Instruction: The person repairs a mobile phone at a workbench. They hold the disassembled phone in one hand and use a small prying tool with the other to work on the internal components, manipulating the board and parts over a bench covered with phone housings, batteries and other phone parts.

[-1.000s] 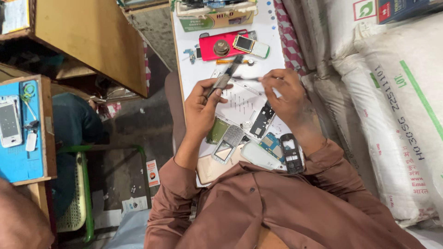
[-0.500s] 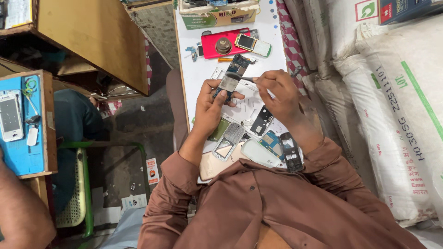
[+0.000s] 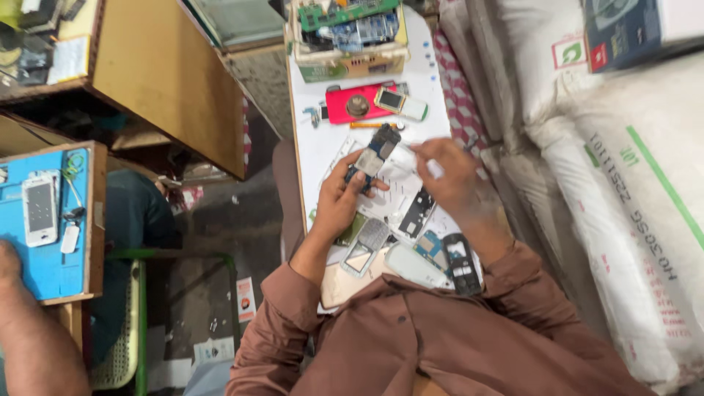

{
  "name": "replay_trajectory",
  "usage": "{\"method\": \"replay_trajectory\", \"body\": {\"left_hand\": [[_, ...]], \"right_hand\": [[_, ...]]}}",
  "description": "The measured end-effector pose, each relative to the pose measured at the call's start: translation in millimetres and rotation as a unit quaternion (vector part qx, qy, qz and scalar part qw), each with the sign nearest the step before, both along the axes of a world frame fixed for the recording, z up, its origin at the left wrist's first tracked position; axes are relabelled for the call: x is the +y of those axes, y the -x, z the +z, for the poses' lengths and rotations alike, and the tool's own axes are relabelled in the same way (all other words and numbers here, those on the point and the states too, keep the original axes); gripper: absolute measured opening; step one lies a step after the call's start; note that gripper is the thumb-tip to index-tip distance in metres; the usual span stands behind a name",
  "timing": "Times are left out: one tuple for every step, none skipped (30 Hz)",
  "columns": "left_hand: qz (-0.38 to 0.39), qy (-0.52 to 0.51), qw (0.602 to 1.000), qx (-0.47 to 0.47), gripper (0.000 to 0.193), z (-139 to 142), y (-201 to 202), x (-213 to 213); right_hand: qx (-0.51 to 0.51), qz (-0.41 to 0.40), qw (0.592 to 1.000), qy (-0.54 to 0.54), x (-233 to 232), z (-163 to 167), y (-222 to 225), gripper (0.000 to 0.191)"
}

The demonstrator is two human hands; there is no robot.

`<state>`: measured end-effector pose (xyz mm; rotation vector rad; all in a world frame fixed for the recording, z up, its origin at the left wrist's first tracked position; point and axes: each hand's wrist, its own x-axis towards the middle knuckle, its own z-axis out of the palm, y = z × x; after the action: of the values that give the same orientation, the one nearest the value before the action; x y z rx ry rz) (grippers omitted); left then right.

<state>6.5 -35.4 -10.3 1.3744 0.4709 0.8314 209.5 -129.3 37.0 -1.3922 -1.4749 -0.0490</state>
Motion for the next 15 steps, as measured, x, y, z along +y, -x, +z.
{"method": "replay_trajectory", "body": {"left_hand": [[0.002,0.003,1.000,-0.001,0.046,0.0,0.2,-1.1],[0.004,0.007,1.000,-0.005,0.046,0.1,0.4,-1.5],[0.005,0.012,1.000,-0.008,0.046,0.0,0.6,-2.4],[0.007,0.017,1.000,-0.010,0.045,-0.4,0.9,-3.3],[0.003,0.019,1.000,-0.018,0.045,-1.0,0.5,-3.5],[0.000,0.021,0.999,-0.026,0.045,-2.0,0.1,-3.7],[-0.001,0.023,0.999,-0.034,0.045,-3.2,-1.1,-3.4],[-0.006,0.022,0.999,-0.031,0.044,-4.4,-2.5,-2.7],[-0.007,0.020,0.999,-0.027,0.043,-5.7,-4.1,-1.7],[-0.003,0.018,1.000,-0.022,0.043,-6.5,-4.9,-0.9],[-0.002,0.017,1.000,-0.024,0.042,-7.3,-4.5,0.2],[0.001,0.017,0.999,-0.028,0.042,-7.3,-5.1,0.9],[0.003,0.018,0.999,-0.033,0.042,-6.8,-4.8,2.1],[0.003,0.016,0.999,-0.029,0.042,-6.0,-3.4,2.9],[-0.001,0.014,1.000,-0.026,0.041,-4.3,-3.7,3.4]], "right_hand": [[-0.005,0.035,0.999,0.013,-2.2,1.1,1.2,0.026],[-0.011,0.070,0.997,0.026,-4.0,2.0,2.0,0.026],[-0.012,0.036,0.999,0.014,-4.5,2.8,2.2,0.026],[-0.013,0.001,1.000,0.002,-5.4,3.0,3.0,0.026],[-0.013,-0.033,0.999,-0.009,-6.0,3.3,2.4,0.026],[-0.007,-0.035,0.999,-0.014,-6.4,3.4,2.2,0.026],[-0.001,-0.035,0.999,-0.018,-7.2,3.3,1.8,0.026],[0.007,-0.032,0.999,-0.022,-7.2,3.4,1.3,0.026],[-0.002,-0.006,1.000,-0.014,-7.3,3.0,1.8,0.026],[-0.012,0.025,1.000,-0.006,-8.2,3.3,1.8,0.026],[-0.022,0.060,0.998,0.001,-6.4,3.5,2.6,0.026],[-0.026,0.031,0.999,0.003,-5.7,3.8,3.6,0.027],[-0.031,0.002,1.000,0.005,-4.6,4.6,3.7,0.028],[-0.023,-0.005,1.000,-0.005,-3.5,5.1,4.4,0.028],[-0.015,-0.015,1.000,-0.014,-3.8,5.8,4.9,0.027]]}}
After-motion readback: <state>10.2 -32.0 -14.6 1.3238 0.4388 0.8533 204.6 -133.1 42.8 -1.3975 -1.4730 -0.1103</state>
